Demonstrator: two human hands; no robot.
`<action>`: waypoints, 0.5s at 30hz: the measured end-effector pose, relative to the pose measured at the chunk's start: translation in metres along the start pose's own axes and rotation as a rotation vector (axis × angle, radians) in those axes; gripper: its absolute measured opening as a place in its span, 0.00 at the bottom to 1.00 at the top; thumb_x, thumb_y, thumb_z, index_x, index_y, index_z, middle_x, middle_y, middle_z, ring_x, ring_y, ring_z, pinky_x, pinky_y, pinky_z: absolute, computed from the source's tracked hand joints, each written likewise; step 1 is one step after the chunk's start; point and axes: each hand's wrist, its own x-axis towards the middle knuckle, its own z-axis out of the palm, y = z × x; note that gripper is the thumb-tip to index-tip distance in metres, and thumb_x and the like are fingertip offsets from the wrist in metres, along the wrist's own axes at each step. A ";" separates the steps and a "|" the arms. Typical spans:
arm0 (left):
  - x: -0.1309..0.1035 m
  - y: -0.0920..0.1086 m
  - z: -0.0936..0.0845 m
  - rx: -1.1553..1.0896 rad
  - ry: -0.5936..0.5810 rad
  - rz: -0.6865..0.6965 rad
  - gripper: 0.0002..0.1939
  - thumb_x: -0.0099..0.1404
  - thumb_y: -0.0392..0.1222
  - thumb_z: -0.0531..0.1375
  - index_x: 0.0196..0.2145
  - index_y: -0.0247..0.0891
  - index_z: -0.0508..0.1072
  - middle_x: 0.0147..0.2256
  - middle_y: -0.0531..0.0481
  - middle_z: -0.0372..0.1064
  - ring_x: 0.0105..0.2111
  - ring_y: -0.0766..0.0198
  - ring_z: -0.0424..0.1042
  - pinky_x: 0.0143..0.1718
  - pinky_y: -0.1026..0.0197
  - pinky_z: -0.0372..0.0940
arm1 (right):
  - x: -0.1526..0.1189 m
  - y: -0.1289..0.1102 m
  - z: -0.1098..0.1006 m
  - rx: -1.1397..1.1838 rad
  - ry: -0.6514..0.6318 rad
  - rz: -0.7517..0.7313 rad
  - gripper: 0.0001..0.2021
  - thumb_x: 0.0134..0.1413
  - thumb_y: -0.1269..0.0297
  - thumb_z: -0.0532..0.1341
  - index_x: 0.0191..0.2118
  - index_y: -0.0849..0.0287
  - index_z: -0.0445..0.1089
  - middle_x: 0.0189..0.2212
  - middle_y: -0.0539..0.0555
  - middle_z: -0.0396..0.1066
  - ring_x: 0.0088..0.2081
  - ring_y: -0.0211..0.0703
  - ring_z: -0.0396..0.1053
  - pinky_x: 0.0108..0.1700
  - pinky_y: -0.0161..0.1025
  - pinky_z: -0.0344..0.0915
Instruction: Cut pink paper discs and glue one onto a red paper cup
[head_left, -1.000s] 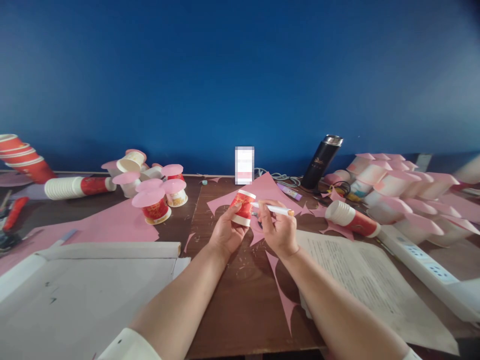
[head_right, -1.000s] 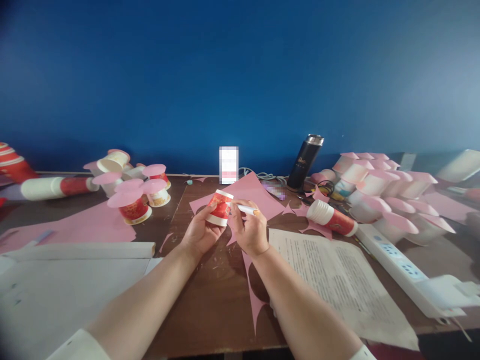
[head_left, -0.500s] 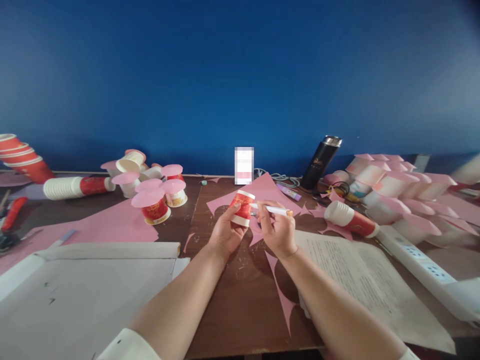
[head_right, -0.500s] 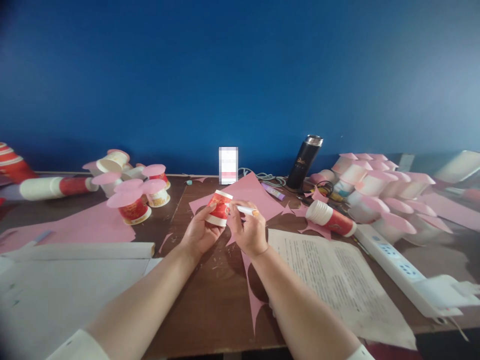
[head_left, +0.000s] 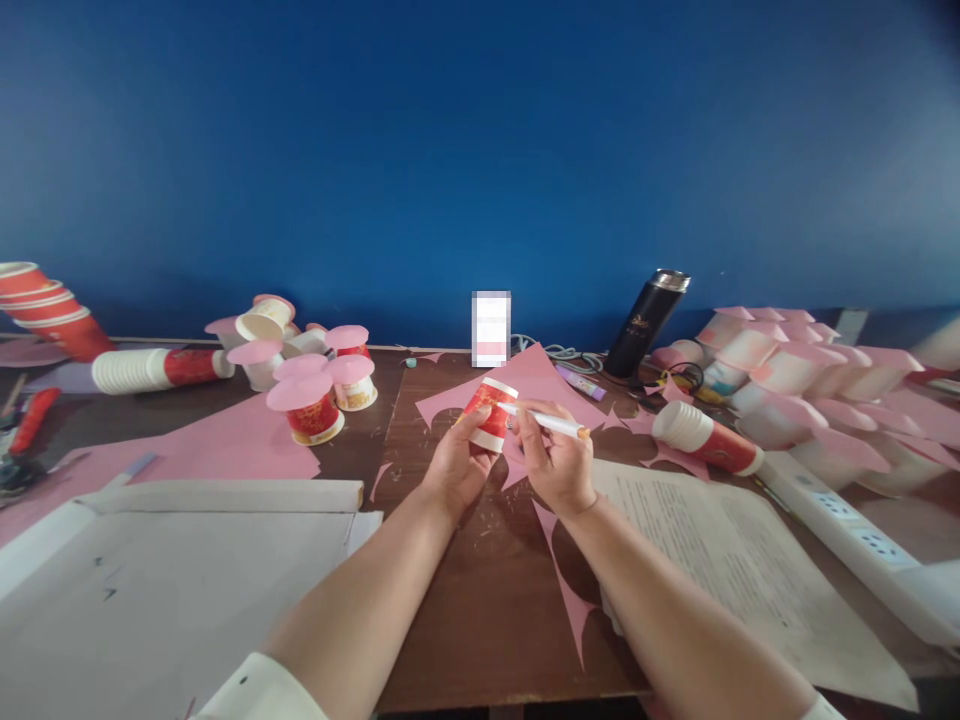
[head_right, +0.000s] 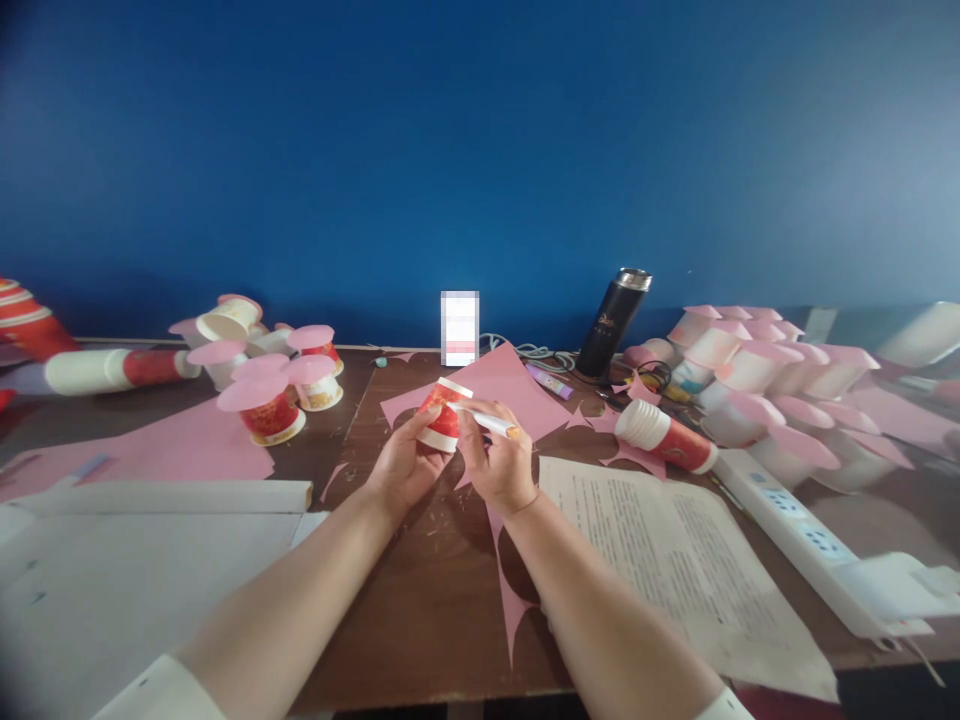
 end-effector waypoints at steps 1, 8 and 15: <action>0.000 0.000 0.000 0.002 0.002 -0.003 0.07 0.55 0.28 0.63 0.33 0.31 0.73 0.31 0.47 0.74 0.30 0.67 0.74 0.35 0.68 0.68 | 0.000 0.000 0.000 -0.005 0.003 0.000 0.11 0.61 0.61 0.55 0.41 0.58 0.72 0.34 0.55 0.75 0.33 0.42 0.74 0.35 0.38 0.72; 0.001 0.000 0.000 -0.004 0.028 -0.010 0.06 0.55 0.28 0.63 0.33 0.31 0.73 0.31 0.46 0.74 0.30 0.67 0.74 0.34 0.67 0.69 | 0.002 -0.002 0.001 -0.037 0.024 -0.017 0.10 0.61 0.62 0.55 0.39 0.58 0.72 0.35 0.55 0.75 0.33 0.41 0.74 0.37 0.38 0.71; 0.000 0.002 0.001 -0.024 0.028 -0.022 0.06 0.54 0.29 0.63 0.32 0.31 0.73 0.30 0.47 0.74 0.29 0.68 0.73 0.32 0.68 0.68 | 0.002 -0.001 0.001 -0.040 0.029 -0.011 0.10 0.61 0.62 0.55 0.39 0.58 0.72 0.34 0.55 0.75 0.33 0.42 0.74 0.38 0.38 0.71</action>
